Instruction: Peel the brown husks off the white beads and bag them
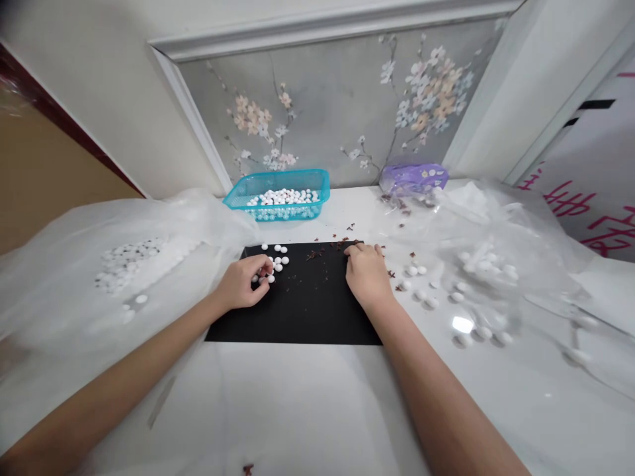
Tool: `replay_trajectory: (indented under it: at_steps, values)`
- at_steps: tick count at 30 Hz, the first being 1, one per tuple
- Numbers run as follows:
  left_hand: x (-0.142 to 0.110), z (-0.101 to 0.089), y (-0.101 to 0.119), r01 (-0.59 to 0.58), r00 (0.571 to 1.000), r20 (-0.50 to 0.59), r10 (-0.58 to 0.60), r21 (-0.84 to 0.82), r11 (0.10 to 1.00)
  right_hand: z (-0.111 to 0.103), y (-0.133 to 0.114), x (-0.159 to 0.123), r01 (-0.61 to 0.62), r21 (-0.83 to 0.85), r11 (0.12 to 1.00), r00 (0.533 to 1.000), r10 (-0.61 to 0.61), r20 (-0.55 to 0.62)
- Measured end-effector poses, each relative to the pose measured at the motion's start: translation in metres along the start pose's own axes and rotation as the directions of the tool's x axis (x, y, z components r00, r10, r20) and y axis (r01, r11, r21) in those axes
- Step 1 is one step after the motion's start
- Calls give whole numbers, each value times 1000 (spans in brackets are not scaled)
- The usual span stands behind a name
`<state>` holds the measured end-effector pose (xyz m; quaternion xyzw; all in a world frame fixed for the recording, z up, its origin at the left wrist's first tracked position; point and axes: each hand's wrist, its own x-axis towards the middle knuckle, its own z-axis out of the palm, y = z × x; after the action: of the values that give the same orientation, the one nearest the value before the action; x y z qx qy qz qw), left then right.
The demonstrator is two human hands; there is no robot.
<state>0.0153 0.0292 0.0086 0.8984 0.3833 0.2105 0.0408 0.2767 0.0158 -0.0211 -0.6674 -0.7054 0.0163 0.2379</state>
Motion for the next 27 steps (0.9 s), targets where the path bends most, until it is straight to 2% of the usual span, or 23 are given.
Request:
replay_trajectory:
  at_steps: [5, 13, 15, 16, 17, 19, 20, 21, 22, 24, 25, 27]
  values:
    - [2, 1, 1, -43, 999, 20, 43, -41, 998, 0, 1, 0, 23, 154, 988, 996, -10, -86]
    - [2, 1, 4, -49, 998, 28, 52, -123, 991, -4, -6, -3, -10, 242, 970, 995, 33, -91]
    - [3, 3, 12, -22, 1000, 4, 22, -170, 985, -7, -13, -3, -62, 372, 926, 987, 112, -114]
    - [4, 4, 18, 12, 1000, -12, -14, -224, 975, -9, -17, -3, -114, 481, 869, 979, 182, -96]
    - [4, 6, 24, 53, 998, -20, -62, -298, 953, -12, -23, -4, -179, 603, 778, 965, 258, -47]
    - [3, 9, 36, 139, 989, 18, -148, -465, 874, -18, -35, -6, -343, 800, 493, 925, 325, 197]
    - [3, 11, 41, 173, 984, 59, -167, -532, 829, -20, -41, -8, -423, 833, 357, 899, 276, 339]
    - [3, 13, 44, 198, 980, 105, -168, -578, 791, -22, -46, -10, -498, 826, 263, 866, 196, 460]
    - [2, 15, 46, 222, 975, 147, -168, -612, 759, -23, -50, -11, -562, 800, 212, 827, 117, 550]
    - [2, 18, 46, 271, 962, 191, -193, -656, 704, -23, -55, -15, -642, 738, 207, 757, 23, 653]
    - [2, 18, 45, 293, 956, 195, -219, -669, 683, -23, -57, -17, -660, 716, 228, 737, 16, 675]
    - [2, 19, 43, 319, 946, 189, -263, -686, 654, -21, -59, -19, -669, 691, 274, 726, 38, 687]
